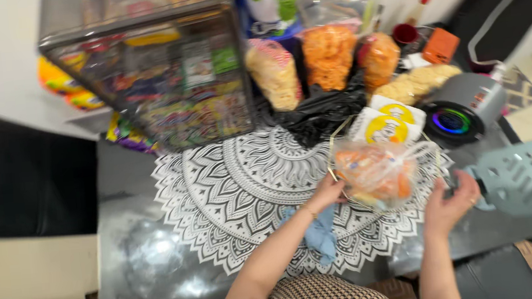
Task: The person wipes a dining table with a blue cloth, moves snack packages and a wire basket, and cleans the exterior of a transparent snack storage cabinet. They then open the cabinet and rearrange small snack packets inside.
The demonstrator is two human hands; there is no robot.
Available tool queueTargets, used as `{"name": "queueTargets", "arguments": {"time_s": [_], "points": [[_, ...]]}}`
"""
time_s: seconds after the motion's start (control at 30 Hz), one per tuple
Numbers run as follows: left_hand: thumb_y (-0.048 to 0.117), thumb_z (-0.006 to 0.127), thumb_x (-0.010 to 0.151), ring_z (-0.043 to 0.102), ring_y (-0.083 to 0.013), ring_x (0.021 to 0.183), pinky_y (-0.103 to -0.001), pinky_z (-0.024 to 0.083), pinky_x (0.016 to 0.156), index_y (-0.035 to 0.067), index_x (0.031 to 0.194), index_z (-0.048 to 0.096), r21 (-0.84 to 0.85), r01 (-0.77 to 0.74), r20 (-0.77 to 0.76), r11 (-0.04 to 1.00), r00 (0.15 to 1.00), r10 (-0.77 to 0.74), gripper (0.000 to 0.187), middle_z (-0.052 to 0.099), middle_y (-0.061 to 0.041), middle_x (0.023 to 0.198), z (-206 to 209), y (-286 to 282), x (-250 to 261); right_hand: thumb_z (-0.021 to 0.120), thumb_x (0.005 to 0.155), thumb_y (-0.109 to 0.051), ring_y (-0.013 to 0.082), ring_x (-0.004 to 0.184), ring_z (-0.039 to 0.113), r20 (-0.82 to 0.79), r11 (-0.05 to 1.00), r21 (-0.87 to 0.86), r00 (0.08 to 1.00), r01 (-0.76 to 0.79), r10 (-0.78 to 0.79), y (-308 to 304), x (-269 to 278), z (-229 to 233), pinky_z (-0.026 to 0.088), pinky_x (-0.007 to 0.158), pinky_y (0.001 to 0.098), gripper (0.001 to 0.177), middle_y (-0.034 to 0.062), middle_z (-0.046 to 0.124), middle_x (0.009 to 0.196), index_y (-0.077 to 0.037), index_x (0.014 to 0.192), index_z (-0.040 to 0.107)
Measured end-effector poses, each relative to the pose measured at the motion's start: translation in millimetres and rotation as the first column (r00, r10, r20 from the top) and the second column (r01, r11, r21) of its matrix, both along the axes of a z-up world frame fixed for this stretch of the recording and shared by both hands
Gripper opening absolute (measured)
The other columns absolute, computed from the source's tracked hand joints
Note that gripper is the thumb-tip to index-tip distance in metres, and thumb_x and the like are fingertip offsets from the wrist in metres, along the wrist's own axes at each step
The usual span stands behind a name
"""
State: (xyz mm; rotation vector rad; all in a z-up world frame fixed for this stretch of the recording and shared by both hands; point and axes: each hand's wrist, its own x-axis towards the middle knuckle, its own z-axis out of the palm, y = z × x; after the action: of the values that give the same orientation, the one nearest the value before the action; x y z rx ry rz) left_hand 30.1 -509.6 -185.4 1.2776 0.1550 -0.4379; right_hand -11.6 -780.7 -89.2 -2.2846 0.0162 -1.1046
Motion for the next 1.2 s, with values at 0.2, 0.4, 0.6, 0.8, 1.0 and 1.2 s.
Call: {"name": "queueTargets", "arguments": {"time_s": [0.2,0.4,0.6,0.8,1.0,1.2], "points": [[0.019,0.054,0.105,0.072,-0.0163,0.077,-0.034,0.063,0.064,0.004,0.136,0.054,-0.068,-0.077,0.019,0.995,0.997,0.079,0.034,0.071,-0.010,0.103,3,34,-51,0.055,0.105,-0.027,0.0133,0.082,0.061,-0.436,0.526,0.839,0.750,0.138,0.498,37,12,-35,0.047,0.059,0.0293,0.040,0.0027,0.064,0.108,-0.009,0.140,0.051],[0.016,0.053,0.099,0.075,-0.0184,0.090,-0.032,0.064,0.071,0.007,0.139,0.049,0.066,-0.276,-0.094,0.959,0.955,0.281,0.041,0.071,-0.010,0.113,4,146,-147,0.053,0.101,-0.022,0.0162,0.080,0.059,-0.490,0.491,0.861,0.479,0.136,0.728,134,-9,-63,0.050,0.063,0.0359,0.046,0.0064,0.065,0.100,-0.013,0.146,0.048],[0.016,0.054,0.095,0.072,-0.0137,0.090,-0.034,0.065,0.074,0.013,0.147,0.045,0.116,-0.601,-0.149,0.791,0.777,0.612,0.053,0.068,-0.004,0.107,11,232,-236,0.047,0.098,-0.032,0.0167,0.099,0.067,-0.550,0.551,0.834,0.116,0.026,0.827,252,-10,-51,0.058,0.074,0.0385,0.054,0.0018,0.066,0.116,-0.022,0.150,0.037],[0.021,0.057,0.099,0.064,-0.0146,0.077,-0.030,0.058,0.068,0.012,0.146,0.048,0.163,-0.842,-0.133,0.515,0.498,0.857,0.049,0.063,-0.006,0.090,-3,302,-296,0.053,0.099,-0.037,0.0220,0.111,0.067,-0.401,0.373,0.914,-0.207,-0.162,0.892,355,-18,-65,0.059,0.084,0.0422,0.060,0.0085,0.064,0.126,-0.021,0.153,0.032],[0.028,0.051,0.102,0.066,-0.0165,0.090,-0.035,0.061,0.074,0.008,0.140,0.052,0.195,-0.900,-0.123,0.391,0.373,0.920,0.043,0.063,-0.006,0.104,1,326,-322,0.053,0.100,-0.035,0.0250,0.110,0.067,-0.338,0.304,0.941,-0.320,-0.150,0.885,410,-27,-85,0.060,0.088,0.0465,0.066,0.0093,0.058,0.121,-0.020,0.156,0.023],[0.039,0.039,0.102,0.063,-0.0195,0.119,-0.043,0.064,0.084,0.019,0.149,0.038,0.085,-0.875,-0.181,0.476,0.456,0.871,0.051,0.053,-0.002,0.142,14,307,-308,0.052,0.099,-0.039,0.0216,0.111,0.064,-0.379,0.306,0.916,-0.308,-0.259,0.873,408,-24,-87,0.060,0.087,0.0438,0.066,0.0078,0.060,0.121,-0.023,0.156,0.023]]}}
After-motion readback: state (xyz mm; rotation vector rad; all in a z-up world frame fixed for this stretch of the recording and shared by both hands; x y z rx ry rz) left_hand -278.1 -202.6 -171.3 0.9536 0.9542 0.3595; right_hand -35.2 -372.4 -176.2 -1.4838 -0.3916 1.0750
